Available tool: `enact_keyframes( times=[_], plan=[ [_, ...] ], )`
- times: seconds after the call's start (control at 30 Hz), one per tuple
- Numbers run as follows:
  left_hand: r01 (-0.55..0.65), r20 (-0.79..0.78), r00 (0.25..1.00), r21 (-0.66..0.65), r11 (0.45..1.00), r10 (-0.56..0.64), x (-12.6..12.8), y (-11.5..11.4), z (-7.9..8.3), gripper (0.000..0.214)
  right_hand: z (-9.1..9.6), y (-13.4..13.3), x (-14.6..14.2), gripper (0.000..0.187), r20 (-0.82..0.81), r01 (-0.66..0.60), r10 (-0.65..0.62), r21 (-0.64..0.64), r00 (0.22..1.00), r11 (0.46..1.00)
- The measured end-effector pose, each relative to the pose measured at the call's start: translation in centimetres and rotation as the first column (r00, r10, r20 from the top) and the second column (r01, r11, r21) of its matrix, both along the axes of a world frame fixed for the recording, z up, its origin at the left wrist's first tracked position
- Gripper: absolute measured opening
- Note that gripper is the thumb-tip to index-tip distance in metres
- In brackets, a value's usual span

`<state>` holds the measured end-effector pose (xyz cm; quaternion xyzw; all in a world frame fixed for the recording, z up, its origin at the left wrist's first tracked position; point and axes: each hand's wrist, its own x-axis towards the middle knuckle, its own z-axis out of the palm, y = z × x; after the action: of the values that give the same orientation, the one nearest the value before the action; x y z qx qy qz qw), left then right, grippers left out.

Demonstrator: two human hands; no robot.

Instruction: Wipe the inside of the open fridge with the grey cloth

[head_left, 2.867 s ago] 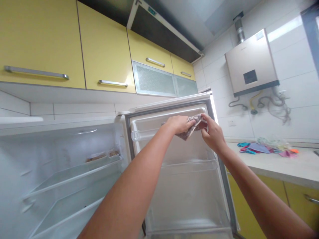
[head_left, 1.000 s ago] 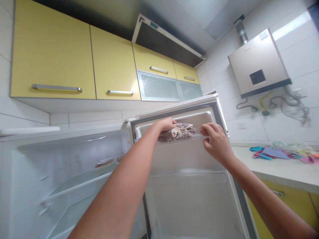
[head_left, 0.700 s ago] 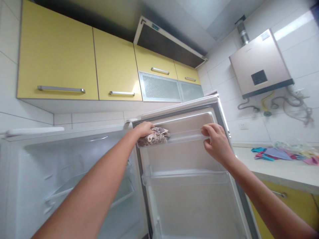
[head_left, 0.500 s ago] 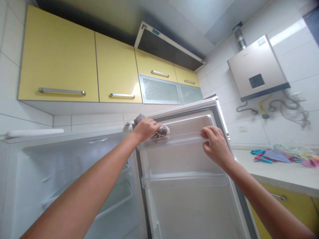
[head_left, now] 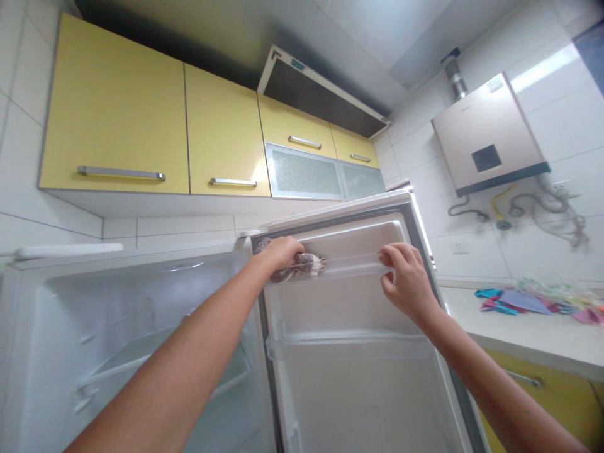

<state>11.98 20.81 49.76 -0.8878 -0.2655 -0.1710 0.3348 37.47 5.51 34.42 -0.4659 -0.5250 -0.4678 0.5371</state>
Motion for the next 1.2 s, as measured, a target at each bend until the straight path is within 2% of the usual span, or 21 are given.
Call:
enact_keyframes(
  times=[0.17,0.3,0.43,0.57,0.73,0.9,1.0,1.07,1.2],
  plan=[
    [0.088,0.096,0.991,0.029,0.996,-0.091,4.0,-2.2,-0.8,0.025,0.0,-0.2,-0.1,0.045,0.019,-0.012,0.012,-0.002,1.0,1.0],
    [0.179,0.159,0.97,0.052,0.983,-0.185,9.2,-4.8,-1.4,0.028,0.0,-0.1,0.0,0.045,0.024,-0.01,0.01,-0.001,1.0,1.0],
    [0.258,0.14,0.954,0.064,0.964,-0.265,14.0,-7.3,-1.6,0.025,0.0,-0.1,0.1,0.047,0.032,-0.013,0.013,-0.009,0.999,1.0],
    [0.297,0.07,0.951,0.067,0.952,-0.302,15.5,-8.1,-1.4,0.025,0.0,-0.1,0.5,0.049,0.036,-0.023,0.024,-0.024,0.999,0.999],
    [0.25,-0.035,0.968,0.052,0.967,-0.248,13.3,-6.8,-1.0,0.024,0.0,0.2,1.1,0.052,0.034,-0.04,0.042,-0.033,0.999,0.999],
    [0.099,-0.02,0.995,0.001,0.995,-0.099,7.6,-3.8,-0.2,0.02,-0.2,0.6,1.7,0.047,0.027,-0.029,0.029,-0.026,0.999,0.999],
    [-0.007,0.024,1.0,-0.036,0.999,0.008,3.2,-1.8,0.1,0.015,-0.3,0.9,1.9,0.046,0.032,-0.006,0.007,-0.019,0.999,1.0],
    [-0.037,0.078,0.996,-0.055,0.998,0.041,0.8,-1.0,0.2,0.014,-0.4,1.1,2.0,0.045,0.035,0.011,-0.01,-0.006,0.999,1.0],
    [0.029,0.282,0.959,-0.055,0.998,-0.013,-2.8,-0.8,0.0,0.014,-0.4,1.1,2.1,0.046,0.059,0.017,-0.017,-0.002,0.998,1.0]
  ],
)
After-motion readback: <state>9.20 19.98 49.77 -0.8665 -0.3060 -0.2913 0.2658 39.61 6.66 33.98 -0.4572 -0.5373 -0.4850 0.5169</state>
